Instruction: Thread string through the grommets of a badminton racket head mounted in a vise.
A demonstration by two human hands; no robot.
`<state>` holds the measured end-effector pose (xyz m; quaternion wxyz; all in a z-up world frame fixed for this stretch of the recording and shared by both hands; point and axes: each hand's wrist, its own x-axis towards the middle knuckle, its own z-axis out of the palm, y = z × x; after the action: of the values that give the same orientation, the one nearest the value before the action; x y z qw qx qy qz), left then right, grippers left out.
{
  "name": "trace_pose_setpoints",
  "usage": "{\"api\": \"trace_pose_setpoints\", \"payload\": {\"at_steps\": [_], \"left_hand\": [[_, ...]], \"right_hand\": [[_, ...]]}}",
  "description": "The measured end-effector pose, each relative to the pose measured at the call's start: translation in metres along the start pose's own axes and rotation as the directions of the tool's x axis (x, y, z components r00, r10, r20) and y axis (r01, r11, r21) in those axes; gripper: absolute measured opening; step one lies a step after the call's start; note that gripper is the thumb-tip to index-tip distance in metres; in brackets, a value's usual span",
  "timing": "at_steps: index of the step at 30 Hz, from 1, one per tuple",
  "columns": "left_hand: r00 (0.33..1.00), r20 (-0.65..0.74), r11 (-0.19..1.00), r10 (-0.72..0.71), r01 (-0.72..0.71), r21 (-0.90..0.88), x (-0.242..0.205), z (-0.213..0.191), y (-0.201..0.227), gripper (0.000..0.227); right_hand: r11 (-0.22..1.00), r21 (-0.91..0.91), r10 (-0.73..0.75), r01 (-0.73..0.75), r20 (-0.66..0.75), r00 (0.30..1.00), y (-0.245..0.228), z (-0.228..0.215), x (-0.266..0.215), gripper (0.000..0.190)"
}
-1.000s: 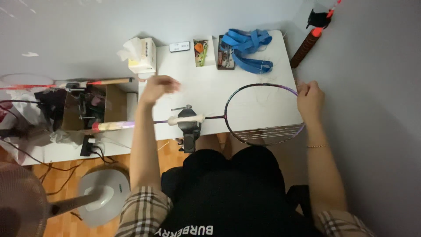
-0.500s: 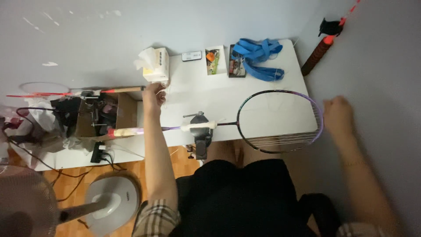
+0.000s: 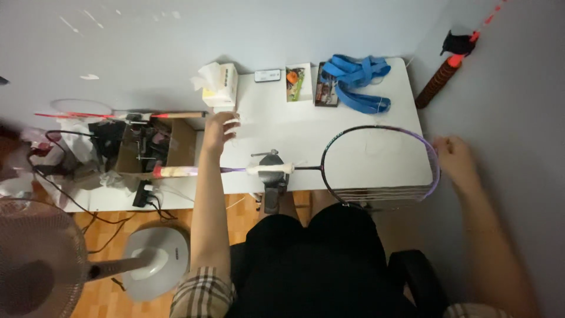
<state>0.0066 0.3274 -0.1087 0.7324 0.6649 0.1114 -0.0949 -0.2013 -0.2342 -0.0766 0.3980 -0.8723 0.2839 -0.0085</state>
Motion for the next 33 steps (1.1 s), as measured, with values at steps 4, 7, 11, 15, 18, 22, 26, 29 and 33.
{"api": "trace_pose_setpoints", "payload": {"at_steps": [4,7,11,15,18,22,26,29,33], "left_hand": [[0.999,0.039,0.997,0.025,-0.028,0.077,0.003,0.001,-0.007,0.026],[0.997,0.019,0.986,0.070,-0.072,0.151,0.006,-0.002,-0.010,0.024],[0.984,-0.068,0.970,0.167,-0.151,0.192,0.027,-0.014,-0.032,0.024],[0.962,-0.165,0.962,0.217,-0.182,0.203,0.034,-0.025,-0.041,0.023],[0.944,-0.187,0.943,0.271,-0.221,0.250,0.034,-0.019,-0.036,0.021],[0.936,-0.033,0.906,0.350,-0.329,0.267,0.034,0.001,-0.025,0.019],[0.912,0.117,0.861,0.393,-0.410,0.302,0.043,0.008,-0.034,0.016],[0.912,0.126,0.854,0.390,-0.410,0.319,0.042,0.013,-0.028,0.017],[0.926,0.139,0.867,0.351,-0.378,0.325,0.023,0.026,-0.004,0.018]], "right_hand": [[0.978,-0.071,-0.203,0.197,-0.103,0.974,0.031,0.015,0.012,0.032],[0.940,-0.177,-0.320,0.293,-0.151,0.935,0.026,0.019,0.005,0.030],[0.920,-0.194,-0.378,0.341,-0.206,0.902,0.026,0.028,0.009,0.024],[0.946,-0.188,-0.301,0.264,-0.208,0.931,0.034,0.032,0.010,0.024],[0.945,-0.124,-0.327,0.303,-0.296,0.897,0.032,0.034,0.009,0.028],[0.963,-0.071,-0.270,0.261,-0.269,0.924,0.022,0.026,-0.005,0.025],[0.990,-0.127,-0.080,0.059,-0.171,0.982,0.000,0.016,-0.016,0.028],[0.985,-0.049,-0.171,0.164,-0.246,0.954,0.020,0.028,-0.005,0.032],[0.971,-0.006,-0.229,0.238,-0.299,0.926,0.031,0.023,-0.015,0.029]]}}
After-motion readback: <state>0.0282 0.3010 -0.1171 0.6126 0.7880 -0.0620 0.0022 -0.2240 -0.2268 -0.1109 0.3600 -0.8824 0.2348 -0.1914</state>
